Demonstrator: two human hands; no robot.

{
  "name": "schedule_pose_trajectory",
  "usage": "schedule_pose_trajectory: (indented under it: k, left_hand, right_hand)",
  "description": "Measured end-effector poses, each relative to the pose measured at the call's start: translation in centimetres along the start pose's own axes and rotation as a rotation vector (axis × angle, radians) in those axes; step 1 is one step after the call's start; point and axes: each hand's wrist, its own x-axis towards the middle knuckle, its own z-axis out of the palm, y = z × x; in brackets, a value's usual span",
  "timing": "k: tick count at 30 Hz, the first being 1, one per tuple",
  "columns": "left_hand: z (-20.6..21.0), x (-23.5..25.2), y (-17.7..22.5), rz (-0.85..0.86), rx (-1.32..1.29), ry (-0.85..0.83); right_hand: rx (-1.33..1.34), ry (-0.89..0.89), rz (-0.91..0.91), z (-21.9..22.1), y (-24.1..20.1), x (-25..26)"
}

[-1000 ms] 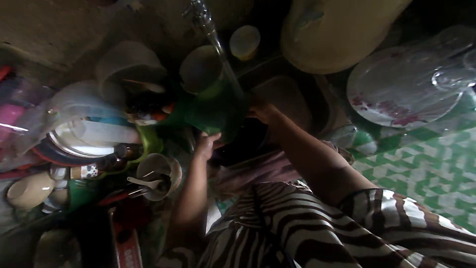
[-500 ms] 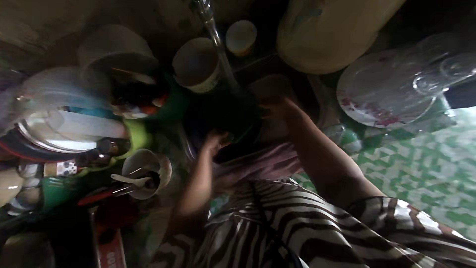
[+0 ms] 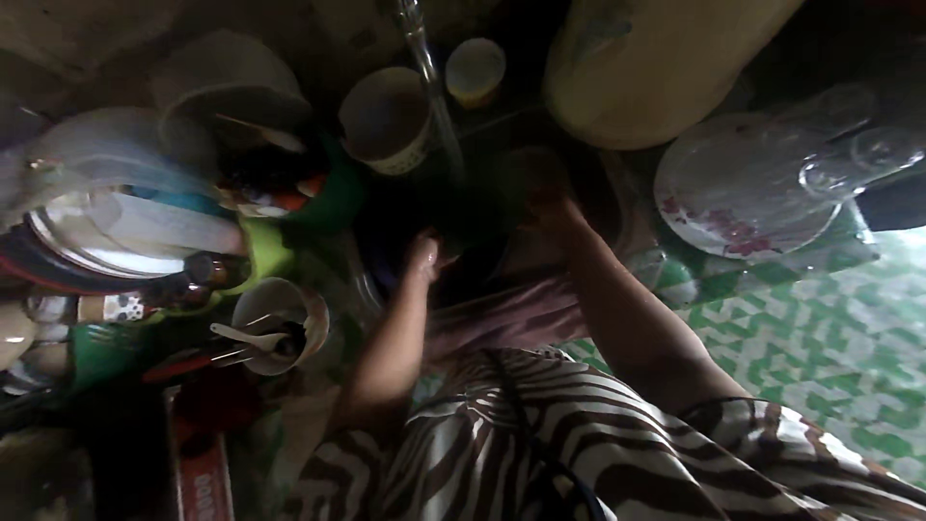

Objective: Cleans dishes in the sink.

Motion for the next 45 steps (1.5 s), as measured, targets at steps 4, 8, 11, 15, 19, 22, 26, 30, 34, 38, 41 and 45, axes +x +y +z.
schedule_pose_trajectory:
  k: [4,8,11,15,19,22,26,30,34,38,41,45]
  left_hand:
    - [-2.1,-0.9,-0.3,0.022,0.047,0.024]
    - [-5.2,-2.7,-0.1,0.078,0.132,0.05]
    - [-7.5,-4.2,0.5,0.098,0.166,0.07]
    - [-9.8,-6.3,1.8,0.145,0.206,0.125]
    - [-11.2,-8.2,3.2,0.184,0.223,0.193]
    - [-12.1,-9.4,4.1,0.239,0.216,0.203]
    - [-12.7,-10.9,4.9,0.32,0.2,0.204]
    - [-13.5,-11.9,5.6,0.388,0.213,0.198]
    - [-13.9,-12.9,5.6,0.582,0.279,0.138]
    - [-9.4,-12.8,4.1,0.354,0.692,0.189]
    - [-7.7,-13.3,4.4,0.347,0.974,0.156]
    - [-8.8,-14.8,2.4,0.716,0.987,0.203]
  right_hand:
    - [0.012,-0.081,0.035,0.5,1.7,0.2]
    - [0.031,-0.195,0.046,2.4,3.1,-0.3]
    - [-0.006,-0.265,0.054,4.6,4.1,0.3]
    - [-0.027,-0.308,0.018,7.5,3.7,0.0]
    - [-0.073,-0.38,0.009,9.2,1.6,-0.7]
    - [-0.066,-0.406,-0.021,10.1,0.7,-0.4]
    - [-0.05,-0.423,-0.056,10.8,-0.7,-0.9]
    - [-0.014,-0.443,-0.1,11.2,-1.9,-2.1]
    - [0.022,-0.464,-0.209,10.9,-1.9,-2.8]
    - [-0.246,-0.404,-0.122,9.8,1.4,-2.0]
    - [-0.353,-0.4,-0.136,9.4,1.1,-2.8]
    - [-0.327,-0.377,-0.244,7.9,1.0,-2.6]
